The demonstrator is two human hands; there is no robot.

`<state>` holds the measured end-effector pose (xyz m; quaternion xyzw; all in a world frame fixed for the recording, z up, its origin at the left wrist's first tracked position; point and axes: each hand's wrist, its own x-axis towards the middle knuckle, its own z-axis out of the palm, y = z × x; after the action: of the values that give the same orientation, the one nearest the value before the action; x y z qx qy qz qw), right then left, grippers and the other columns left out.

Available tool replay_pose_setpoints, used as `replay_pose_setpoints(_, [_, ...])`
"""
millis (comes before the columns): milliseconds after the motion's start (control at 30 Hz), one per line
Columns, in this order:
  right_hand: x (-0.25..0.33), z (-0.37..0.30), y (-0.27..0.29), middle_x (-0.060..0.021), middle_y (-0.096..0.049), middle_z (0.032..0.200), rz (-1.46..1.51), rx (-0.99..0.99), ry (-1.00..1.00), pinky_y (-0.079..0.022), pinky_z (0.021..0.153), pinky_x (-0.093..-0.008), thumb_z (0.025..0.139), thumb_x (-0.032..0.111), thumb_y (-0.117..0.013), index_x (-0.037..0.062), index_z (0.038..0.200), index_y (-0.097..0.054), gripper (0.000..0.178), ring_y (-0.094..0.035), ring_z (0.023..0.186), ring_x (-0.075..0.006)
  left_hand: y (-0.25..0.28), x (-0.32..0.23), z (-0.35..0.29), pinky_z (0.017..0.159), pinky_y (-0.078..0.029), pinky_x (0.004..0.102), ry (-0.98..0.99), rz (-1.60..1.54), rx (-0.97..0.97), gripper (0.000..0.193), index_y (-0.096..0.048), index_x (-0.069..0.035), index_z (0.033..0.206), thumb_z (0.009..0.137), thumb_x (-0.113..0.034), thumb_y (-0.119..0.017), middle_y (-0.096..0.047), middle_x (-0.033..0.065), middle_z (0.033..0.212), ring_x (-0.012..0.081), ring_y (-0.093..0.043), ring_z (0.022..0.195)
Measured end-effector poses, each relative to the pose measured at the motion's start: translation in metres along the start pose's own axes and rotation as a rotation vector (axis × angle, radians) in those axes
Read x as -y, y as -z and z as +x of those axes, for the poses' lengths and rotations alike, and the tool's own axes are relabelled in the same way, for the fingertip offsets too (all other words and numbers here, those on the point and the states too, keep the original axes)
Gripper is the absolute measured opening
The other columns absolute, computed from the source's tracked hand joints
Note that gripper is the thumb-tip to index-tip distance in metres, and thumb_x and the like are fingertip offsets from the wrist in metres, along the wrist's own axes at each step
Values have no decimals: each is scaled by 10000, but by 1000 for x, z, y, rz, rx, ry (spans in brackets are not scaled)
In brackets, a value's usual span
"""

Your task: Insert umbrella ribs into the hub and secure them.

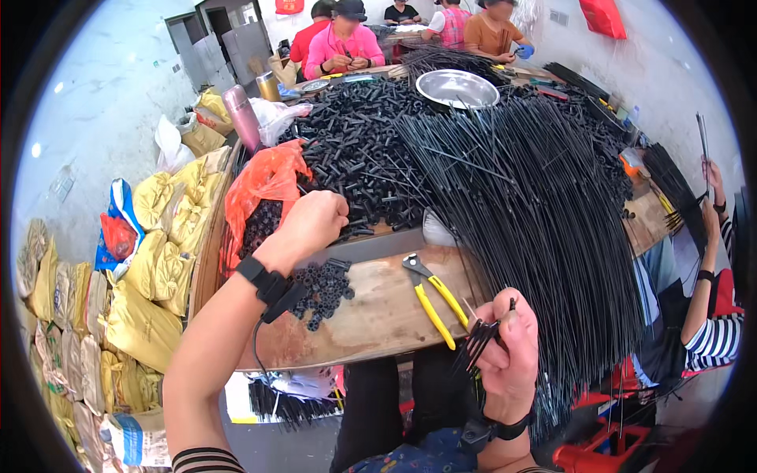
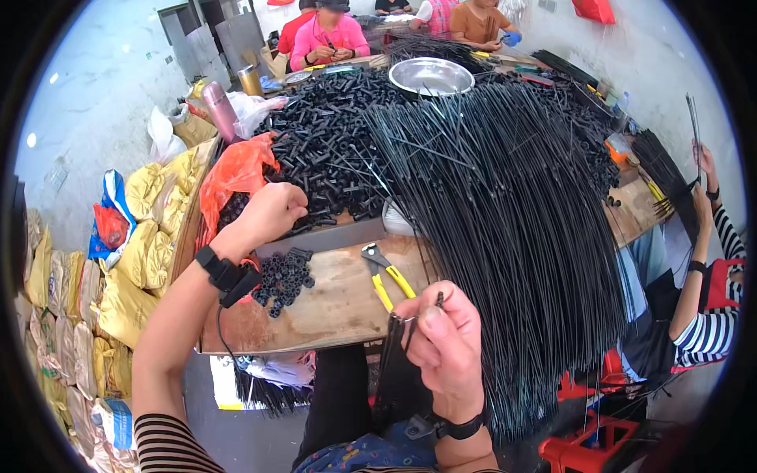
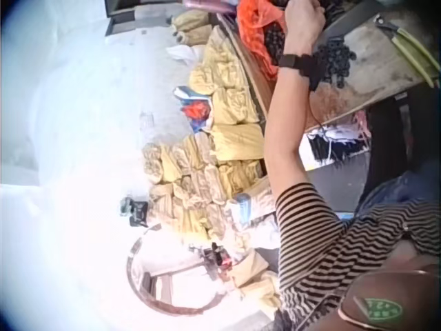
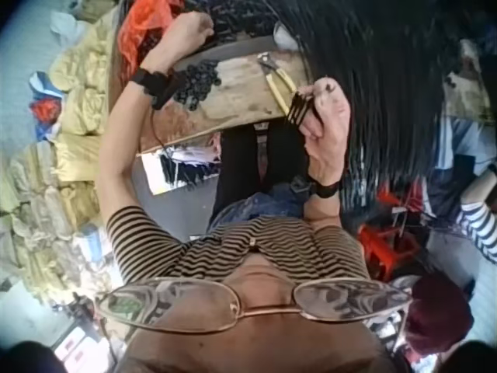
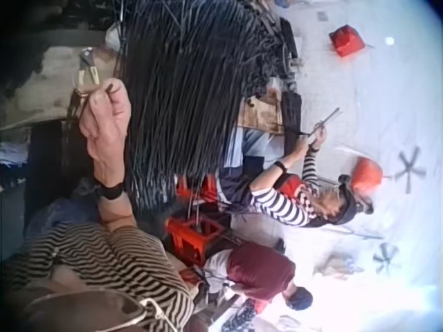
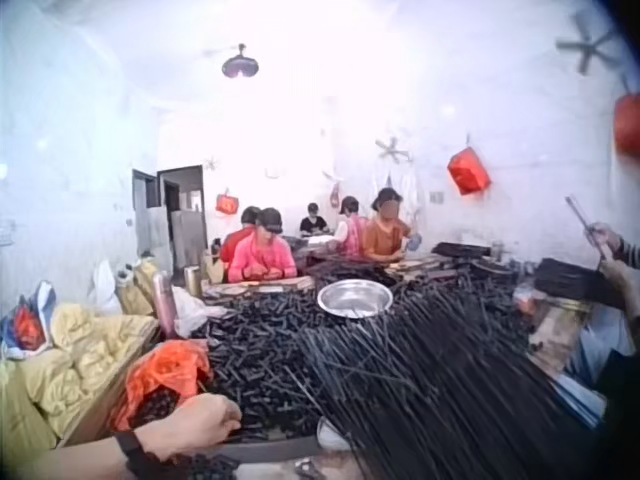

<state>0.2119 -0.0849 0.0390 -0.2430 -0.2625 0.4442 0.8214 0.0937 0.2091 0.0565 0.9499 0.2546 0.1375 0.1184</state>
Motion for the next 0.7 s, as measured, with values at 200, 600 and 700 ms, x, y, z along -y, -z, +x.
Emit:
replay_pose_setpoints(200, [-4,-1,-3,-192,-645,926,26,30,-26,-206,355,-159,915,114,-541,52,918,-462,101,-295,408,16,-32,-13,34,793,-498,411,-134,112,-72,242,-677,5,953,725,-71,-653,-661,183,891,330,-631,874])
replay_pose_setpoints(600, [-6,7,4,-147,-649,876,-19,-10,36,-196,333,-155,922,167,-545,54,883,-445,156,-288,389,24,-7,-9,23,683,-511,355,-71,-84,100,126,-686,-1,847,738,-60,-668,-665,151,767,271,-656,733])
replay_pose_setpoints(700, [-10,10,3,-145,-643,880,-20,8,37,-187,325,-158,925,186,-550,59,890,-436,174,-276,378,22,4,1,4,664,-515,351,-8,-71,239,121,-695,-3,830,726,-64,-680,-671,150,738,275,-659,702])
